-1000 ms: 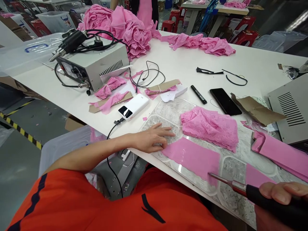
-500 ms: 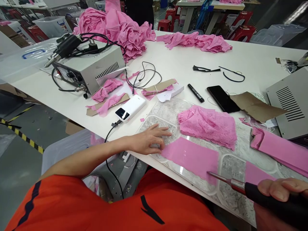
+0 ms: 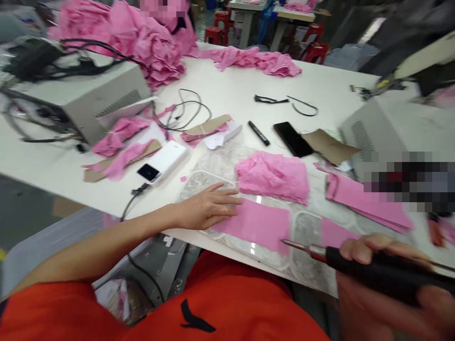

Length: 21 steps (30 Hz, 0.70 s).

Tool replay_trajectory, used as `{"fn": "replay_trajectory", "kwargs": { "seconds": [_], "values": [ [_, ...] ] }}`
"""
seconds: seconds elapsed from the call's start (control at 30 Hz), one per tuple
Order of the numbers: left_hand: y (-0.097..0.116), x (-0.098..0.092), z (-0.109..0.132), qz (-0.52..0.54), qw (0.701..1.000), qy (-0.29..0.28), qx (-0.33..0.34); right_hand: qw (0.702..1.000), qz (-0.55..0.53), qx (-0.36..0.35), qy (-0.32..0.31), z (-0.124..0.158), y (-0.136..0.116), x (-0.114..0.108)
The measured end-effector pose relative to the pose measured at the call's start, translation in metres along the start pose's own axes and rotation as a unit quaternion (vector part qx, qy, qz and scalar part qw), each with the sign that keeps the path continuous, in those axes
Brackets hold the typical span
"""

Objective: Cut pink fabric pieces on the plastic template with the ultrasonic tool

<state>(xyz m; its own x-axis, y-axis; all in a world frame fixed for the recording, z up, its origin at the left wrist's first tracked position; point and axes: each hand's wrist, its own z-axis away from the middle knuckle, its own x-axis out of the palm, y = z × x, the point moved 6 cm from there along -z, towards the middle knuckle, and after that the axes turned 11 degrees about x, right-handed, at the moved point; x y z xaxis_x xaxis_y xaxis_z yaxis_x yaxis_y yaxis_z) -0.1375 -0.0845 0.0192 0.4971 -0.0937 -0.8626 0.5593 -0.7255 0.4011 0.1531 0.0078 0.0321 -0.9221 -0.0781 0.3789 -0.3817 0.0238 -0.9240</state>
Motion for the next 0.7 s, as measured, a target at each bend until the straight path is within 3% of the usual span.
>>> {"fn": "replay_trajectory", "kwargs": {
  "seconds": [0.03,0.13,0.4,0.7],
  "values": [
    [-0.001,0.005,-0.006,-0.009,1.0,-0.008,0.018,0.999,0.0,-0.036,-0.015,0.002,-0.008,0.01],
    [-0.004,0.019,-0.026,-0.028,0.997,-0.033,0.067,0.998,0.005,-0.048,-0.032,0.004,-0.015,0.018],
    [-0.011,0.042,-0.056,-0.027,0.987,-0.114,0.106,0.998,-0.002,-0.048,-0.046,0.015,-0.017,0.004],
    [-0.016,0.032,-0.058,0.001,0.985,-0.111,0.13,0.999,0.021,-0.035,-0.026,0.013,-0.012,-0.001]
  ]
}}
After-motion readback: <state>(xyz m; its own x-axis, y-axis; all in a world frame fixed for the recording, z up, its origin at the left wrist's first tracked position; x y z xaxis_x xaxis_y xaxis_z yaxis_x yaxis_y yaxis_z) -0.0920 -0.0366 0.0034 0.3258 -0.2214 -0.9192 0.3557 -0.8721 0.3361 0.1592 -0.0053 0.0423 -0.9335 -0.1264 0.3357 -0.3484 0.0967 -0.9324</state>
